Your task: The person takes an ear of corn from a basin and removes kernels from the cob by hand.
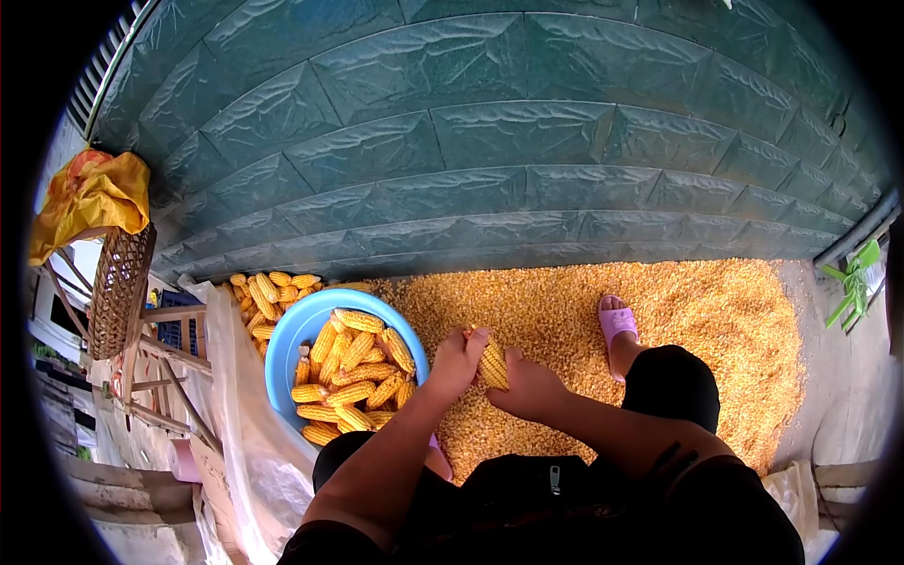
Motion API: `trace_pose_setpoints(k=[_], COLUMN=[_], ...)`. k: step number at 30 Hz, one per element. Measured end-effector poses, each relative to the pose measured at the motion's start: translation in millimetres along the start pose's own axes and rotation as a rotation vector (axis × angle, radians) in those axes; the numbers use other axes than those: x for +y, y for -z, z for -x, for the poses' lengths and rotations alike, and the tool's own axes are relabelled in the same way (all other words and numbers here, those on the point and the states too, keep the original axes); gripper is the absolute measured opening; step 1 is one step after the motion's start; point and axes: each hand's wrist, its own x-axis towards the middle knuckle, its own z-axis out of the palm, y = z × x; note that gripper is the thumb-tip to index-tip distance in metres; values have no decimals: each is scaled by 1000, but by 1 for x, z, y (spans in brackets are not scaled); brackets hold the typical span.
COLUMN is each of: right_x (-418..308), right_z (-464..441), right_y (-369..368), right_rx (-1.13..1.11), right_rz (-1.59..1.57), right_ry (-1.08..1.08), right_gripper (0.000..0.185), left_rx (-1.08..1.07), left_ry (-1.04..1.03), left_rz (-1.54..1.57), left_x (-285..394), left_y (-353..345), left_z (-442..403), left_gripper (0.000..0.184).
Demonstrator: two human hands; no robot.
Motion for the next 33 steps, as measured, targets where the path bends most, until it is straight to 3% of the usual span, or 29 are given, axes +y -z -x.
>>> trace_pose_setpoints(k=[4, 10, 15, 19, 21, 24, 33], right_x=[9, 11, 7, 22, 17, 11, 13], right_z=[-6, -6, -9, -17, -13, -6, -8], right_y=[-5, 1, 15, 1, 5, 9, 19], right_rx=[41, 36, -179, -37, 23, 56, 1], right_rz=[-55, -185, -472, -428, -219, -44, -51], right_ry=[61, 60, -51, 96, 71, 106, 113], right_gripper=[56, 54, 54, 54, 53, 51, 46], left_rx=[21, -76, -186, -186, -195, -178, -338], left_ry=[-132, -29, 103, 96, -3, 41, 128], left_rz=[-35, 89, 202, 270, 90, -11, 87], left_x=[-17, 7, 16, 13, 15, 13, 28], left_y=[1, 10, 21, 21, 19, 15, 32], left_z=[-7, 0, -3, -6, -6, -6, -3], left_gripper=[50, 44, 47, 52, 51, 47, 37])
